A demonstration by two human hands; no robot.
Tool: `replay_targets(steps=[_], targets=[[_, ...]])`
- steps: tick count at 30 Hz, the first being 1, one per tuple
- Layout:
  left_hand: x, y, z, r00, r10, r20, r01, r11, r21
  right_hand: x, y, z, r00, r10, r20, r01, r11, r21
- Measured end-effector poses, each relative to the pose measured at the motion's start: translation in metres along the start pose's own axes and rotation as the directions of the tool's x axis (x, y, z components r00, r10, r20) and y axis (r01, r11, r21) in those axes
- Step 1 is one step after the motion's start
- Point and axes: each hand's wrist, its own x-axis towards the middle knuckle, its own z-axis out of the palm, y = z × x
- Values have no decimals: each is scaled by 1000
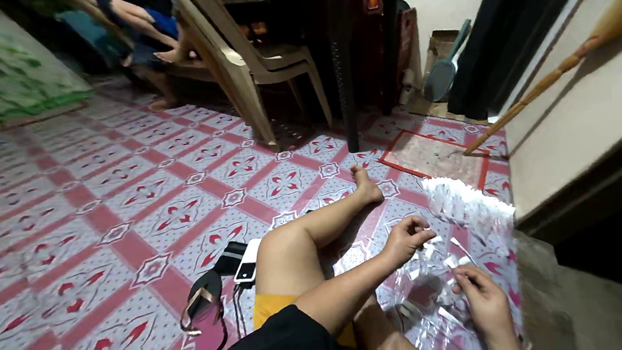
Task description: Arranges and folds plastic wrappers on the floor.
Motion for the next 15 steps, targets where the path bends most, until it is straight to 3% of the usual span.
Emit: replay_targets(steps=[8, 15], targets=[[-9, 22, 8, 998, 61, 30, -61, 998, -4, -1, -33, 8, 1000, 14, -17, -14, 1000, 18], [-4, 36, 15, 993, 21, 116, -14, 998, -58, 4, -58, 11, 999, 13, -50, -11, 999, 51]])
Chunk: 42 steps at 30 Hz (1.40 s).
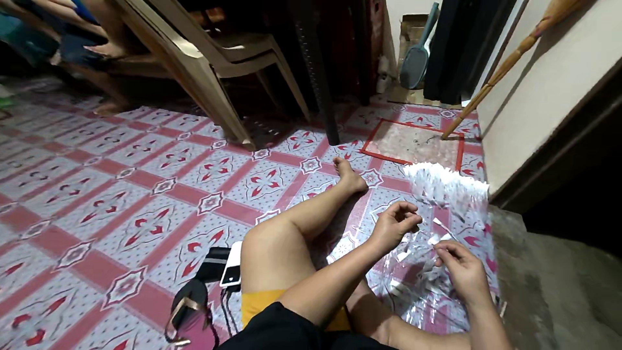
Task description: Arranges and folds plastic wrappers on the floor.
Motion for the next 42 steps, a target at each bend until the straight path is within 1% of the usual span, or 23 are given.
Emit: replay_targets(steps=[7, 11, 14, 17, 20, 23, 26, 28, 30, 33, 38, 40, 42], targets=[[3, 11, 11, 998, -13, 56, 10, 998, 57, 7, -16, -5, 999, -27, -31, 29, 997, 65], [1, 15, 18, 999, 16, 35, -19, 995, 100, 11, -25, -4, 998, -22, -54, 27, 995, 94], [0, 27, 25, 999, 38, 16, -40, 985, 169, 12, -23, -4, 998, -31, -62, 38, 992, 118], [1, 51, 29, 998, 57, 11, -57, 957, 285, 13, -14, -12, 997, -16, -79, 28, 988, 151], [-7, 96, 33, 996, 81, 24, -84, 909, 409, 16, 5, -25, 989, 45, -141, -23, 987, 156], [-25, 175, 52, 994, 77, 73, -102, 875, 473, 21, 32, -41, 969, 140, -203, -114, 984, 136], [-51, 251, 72, 971, 89, 221, -195, 832, 520, 25, 66, -54, 956, 203, -211, -174, 973, 151], [-60, 281, 74, 942, 138, 307, -286, 810, 512, 21, 75, -56, 957, 207, -204, -174, 970, 167], [-63, 298, 73, 916, 211, 342, -364, 796, 484, 18, 86, -57, 957, 196, -211, -158, 970, 187], [-66, 311, 74, 895, 297, 333, -422, 804, 418, 13, 123, -67, 958, 195, -209, -146, 963, 228], [-85, 317, 71, 894, 322, 311, -425, 830, 362, 17, 192, -81, 951, 266, -160, -184, 898, 399], [-94, 317, 67, 909, 307, 280, -396, 846, 357, 20, 210, -81, 950, 282, -133, -206, 888, 412], [-101, 316, 62, 927, 281, 249, -359, 860, 364, 21, 215, -78, 951, 290, -112, -226, 892, 392]])
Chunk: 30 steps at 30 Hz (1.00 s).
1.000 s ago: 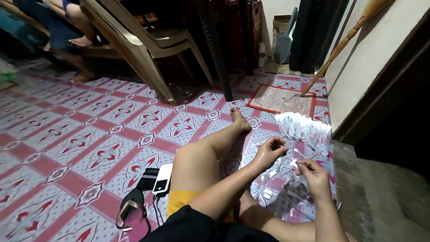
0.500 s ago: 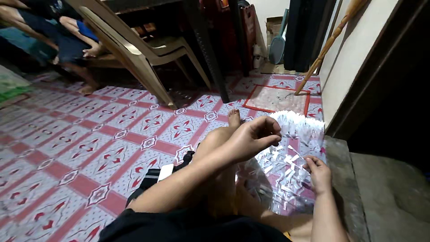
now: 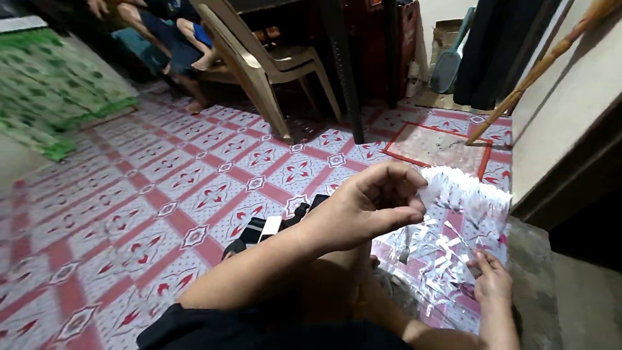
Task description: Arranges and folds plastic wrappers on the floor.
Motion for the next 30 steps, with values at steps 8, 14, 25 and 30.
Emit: replay_targets(steps=[8, 14, 25, 30], targets=[[-15, -57, 13, 984, -176, 9, 176, 984, -42, 12, 39, -34, 998, 4, 64, -1, 999, -47], [-26, -83, 29, 958, -279, 70, 286, 949, -134, -9, 14, -37, 997, -4, 76, 6, 1000, -28], [-53, -285, 68, 852, -505, 139, 520, 785, -337, -7, -19, -8, 981, -190, 37, 191, 981, -37], [-28, -346, 90, 783, -590, 200, 619, 703, -350, -25, -30, 8, 981, -196, -1, 195, 973, -122]])
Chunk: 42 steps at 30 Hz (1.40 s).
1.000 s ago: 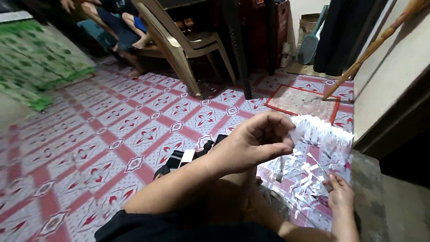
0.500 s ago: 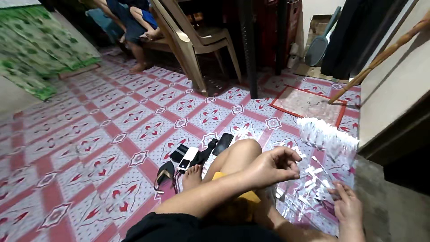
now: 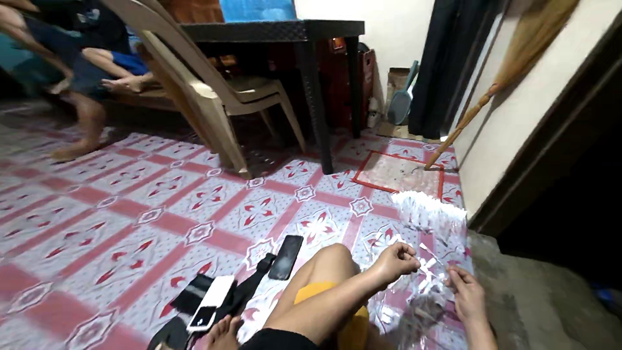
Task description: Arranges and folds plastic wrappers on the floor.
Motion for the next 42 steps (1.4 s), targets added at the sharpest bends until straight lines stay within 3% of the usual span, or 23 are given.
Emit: replay_targets(steps=[7, 11, 17, 22, 26, 30, 34, 37, 42], targets=[[70, 45, 37, 966, 141, 218, -147, 989, 7, -23, -91, 18, 996, -38, -85, 24, 987, -160], [90, 28, 50, 938, 250, 241, -249, 968, -37, -57, -130, 24, 992, -84, -90, 61, 971, -231], [78, -33, 46, 939, 318, 128, -317, 948, -29, -93, -153, 10, 987, -108, -121, 77, 968, -237], [43, 16, 40, 929, 336, 158, -338, 941, -15, -112, -225, 65, 963, -216, -159, 191, 968, -162], [29, 33, 42, 916, 360, 177, -354, 933, -64, -118, -269, 119, 953, -301, 15, 301, 947, -113], [15, 49, 46, 922, 336, 191, -319, 941, -113, -128, -264, 146, 960, -239, 146, 261, 951, -165], [2, 64, 45, 928, 323, 187, -301, 944, -137, -128, -257, 165, 958, -260, 119, 270, 960, -77], [-2, 76, 42, 927, 319, 195, -254, 921, -296, -124, -261, 164, 950, -301, 87, 301, 953, 15], [-2, 79, 35, 937, 276, 216, -156, 881, -448, -125, -272, 158, 943, -327, 55, 327, 945, 17]])
